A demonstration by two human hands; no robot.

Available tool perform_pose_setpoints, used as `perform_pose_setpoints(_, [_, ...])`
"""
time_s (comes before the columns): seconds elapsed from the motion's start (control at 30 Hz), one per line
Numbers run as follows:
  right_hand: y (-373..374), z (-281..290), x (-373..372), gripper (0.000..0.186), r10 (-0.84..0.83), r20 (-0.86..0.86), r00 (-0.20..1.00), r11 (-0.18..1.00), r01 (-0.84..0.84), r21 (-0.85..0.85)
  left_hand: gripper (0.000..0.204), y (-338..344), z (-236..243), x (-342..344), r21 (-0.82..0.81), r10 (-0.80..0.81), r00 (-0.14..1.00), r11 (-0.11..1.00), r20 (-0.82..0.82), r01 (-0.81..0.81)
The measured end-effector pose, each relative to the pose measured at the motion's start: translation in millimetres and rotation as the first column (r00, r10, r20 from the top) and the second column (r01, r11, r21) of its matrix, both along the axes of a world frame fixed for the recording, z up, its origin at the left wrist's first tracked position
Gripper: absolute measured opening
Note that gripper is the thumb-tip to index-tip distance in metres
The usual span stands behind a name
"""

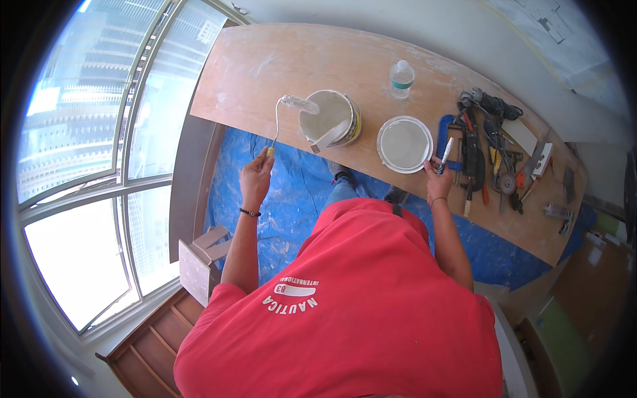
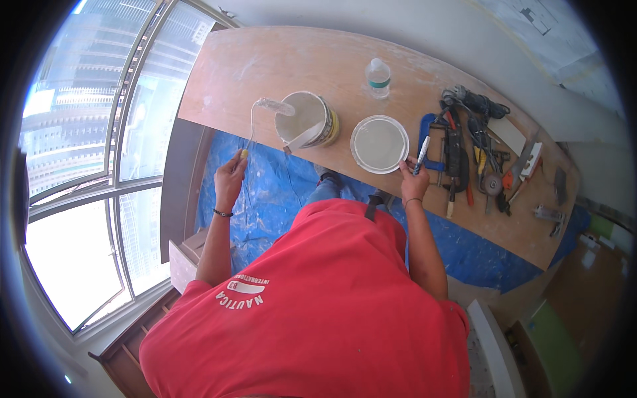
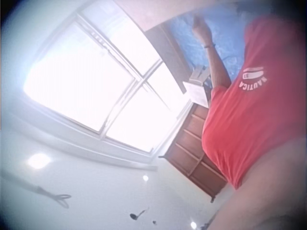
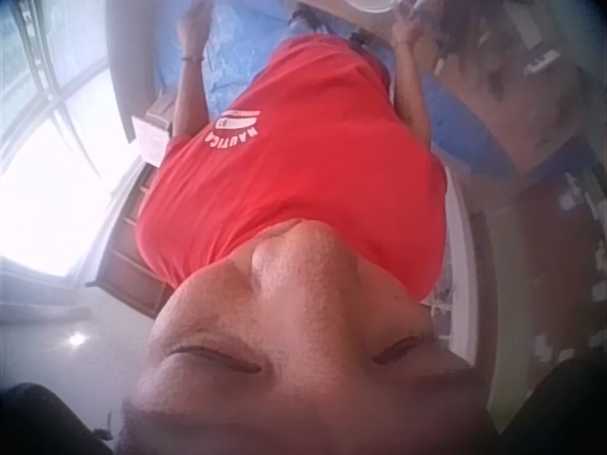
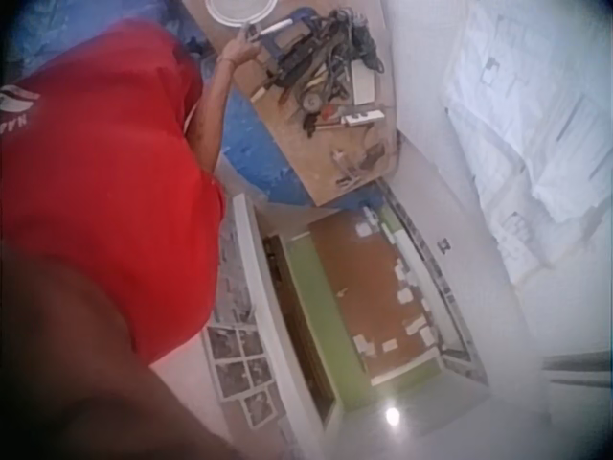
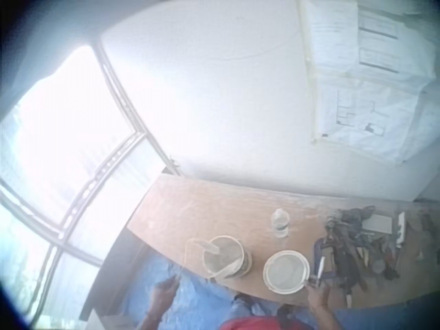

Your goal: The person mixes white paint in a bucket using a paint roller and a stir stick, then pours water from a bottle into the paint and continues mixing. The person also uses a putty knife to scrape the sides of the bucket and transfers paint between containers.

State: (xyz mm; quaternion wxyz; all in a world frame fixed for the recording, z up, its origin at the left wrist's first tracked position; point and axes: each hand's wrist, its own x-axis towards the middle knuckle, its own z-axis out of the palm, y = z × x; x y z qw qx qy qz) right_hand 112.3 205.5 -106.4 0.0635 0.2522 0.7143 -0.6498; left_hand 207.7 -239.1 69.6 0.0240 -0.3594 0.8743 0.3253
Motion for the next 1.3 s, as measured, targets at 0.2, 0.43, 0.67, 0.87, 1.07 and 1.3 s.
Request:
perform_pose_setpoints(0.2, [-4, 4, -9, 0.029, 0.003, -0.007, 1.0, 1.0, -0.003, 0.013, 0.043, -5, 2, -10, -0.05, -0.018, 0.999, 0.999, -0.044, 0.016])
perform_pose_setpoints(0.43, [-3, 2, -10, 0.029, 0.007, -0.002, 1.0, 1.0, -0.007, -0.004, 0.043, -8, 11, -13, -0.069, 0.016, 0.999, 0.997, -0.041, -0.019])
perform_pose_setpoints(0.67, [-2, -3, -9, 0.031, 0.001, -0.012, 1.0, 1.0, -0.001, -0.013, 0.043, -4, 34, -19, -0.154, -0.005, 0.995, 0.988, -0.099, -0.01])
perform_pose_setpoints(0.87, [-1, -1, -9, 0.031, 0.006, 0.011, 1.0, 1.0, -0.006, 0.006, 0.044, 3, 34, -3, -0.045, -0.024, 0.999, 0.999, -0.04, 0.022])
perform_pose_setpoints(1.07, [-2, -5, -9, 0.032, 0.001, 0.013, 1.0, 1.0, -0.001, -0.007, 0.045, 17, 7, -10, -0.102, -0.041, 0.997, 0.994, 0.062, 0.047])
perform_pose_setpoints(1.3, [0, -9, -9, 0.031, 0.01, -0.005, 1.0, 1.0, -0.01, -0.014, 0.047, 40, -8, -43, -0.115, -0.125, 0.991, 0.986, -0.053, 0.119])
